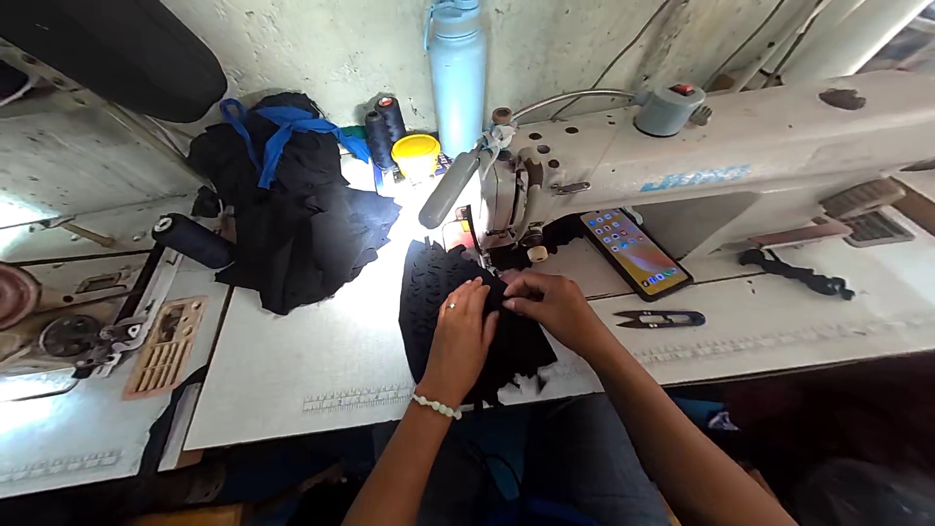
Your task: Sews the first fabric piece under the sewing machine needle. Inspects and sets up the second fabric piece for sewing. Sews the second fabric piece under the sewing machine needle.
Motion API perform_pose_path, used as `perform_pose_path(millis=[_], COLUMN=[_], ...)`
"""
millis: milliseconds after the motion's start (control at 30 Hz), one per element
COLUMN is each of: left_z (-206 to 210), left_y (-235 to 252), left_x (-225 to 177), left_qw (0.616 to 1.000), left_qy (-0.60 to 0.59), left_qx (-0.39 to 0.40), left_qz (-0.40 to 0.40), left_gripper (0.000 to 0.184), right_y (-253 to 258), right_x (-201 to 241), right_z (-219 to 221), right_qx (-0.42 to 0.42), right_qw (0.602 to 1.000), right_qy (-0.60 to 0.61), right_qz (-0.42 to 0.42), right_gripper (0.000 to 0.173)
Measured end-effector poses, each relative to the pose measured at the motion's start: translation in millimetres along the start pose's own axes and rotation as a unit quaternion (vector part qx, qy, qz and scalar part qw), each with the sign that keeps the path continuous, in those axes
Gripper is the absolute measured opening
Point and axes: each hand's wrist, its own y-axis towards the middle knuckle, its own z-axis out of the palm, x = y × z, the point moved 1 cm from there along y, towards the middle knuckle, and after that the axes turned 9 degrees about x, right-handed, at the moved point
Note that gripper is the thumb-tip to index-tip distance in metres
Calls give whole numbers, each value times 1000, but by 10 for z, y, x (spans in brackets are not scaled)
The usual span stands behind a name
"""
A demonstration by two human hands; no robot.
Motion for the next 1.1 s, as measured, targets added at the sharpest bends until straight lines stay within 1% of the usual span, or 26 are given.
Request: perform_pose_path(millis=[67,133,233,267,333,400,467,533,600,667,700,767,967,1100], left_z=[-60,-86,-72,-51,-16,-45,-140,-209,-205,-134,-89,-22,11,16], left_y=[24,40,32,22,1,6,41,91,124,102,75,21,1,2], left_x=[27,61,62,60,56,43,28,58,128,175,176,151,103,98], left_qw=[1000,1000,999,999,1000,1000,998,996,998,999,998,998,998,997], left_qy=[-25,-20,-8,-7,-10,-15,-3,18,39,52,54,57,63,75], left_qx=[-9,8,36,33,14,-22,-63,-87,-51,1,11,3,-12,-19], left_qz=[-18,-20,-11,-6,5,10,0,-4,-1,4,5,11,9,14], left_gripper=[31,29,29,29,28,26,26,23,22,25,26,27,29,30], right_y=[-36,-174,-431,-484,-482,-330,-64,209,391,462,472,478,512,535], right_x=[-7,-25,-26,-10,62,130,102,27,-16,-23,-24,-34,19,3], right_z=[11,50,24,-8,-83,-131,-139,-115,-78,-42,-26,17,127,185], right_qx=[43,75,118,141,175,156,117,64,16,-10,-19,-39,-85,-106], right_qw=[999,996,989,983,973,980,990,997,1000,1000,1000,999,994,991], right_qy=[-22,-39,-11,11,45,36,17,3,2,9,9,13,-25,-56], right_qz=[16,-4,-90,-121,-146,-119,-76,-34,-11,-4,-3,-1,60,55], right_gripper=[16,15,12,12,12,14,18,16,10,9,9,10,10,8])
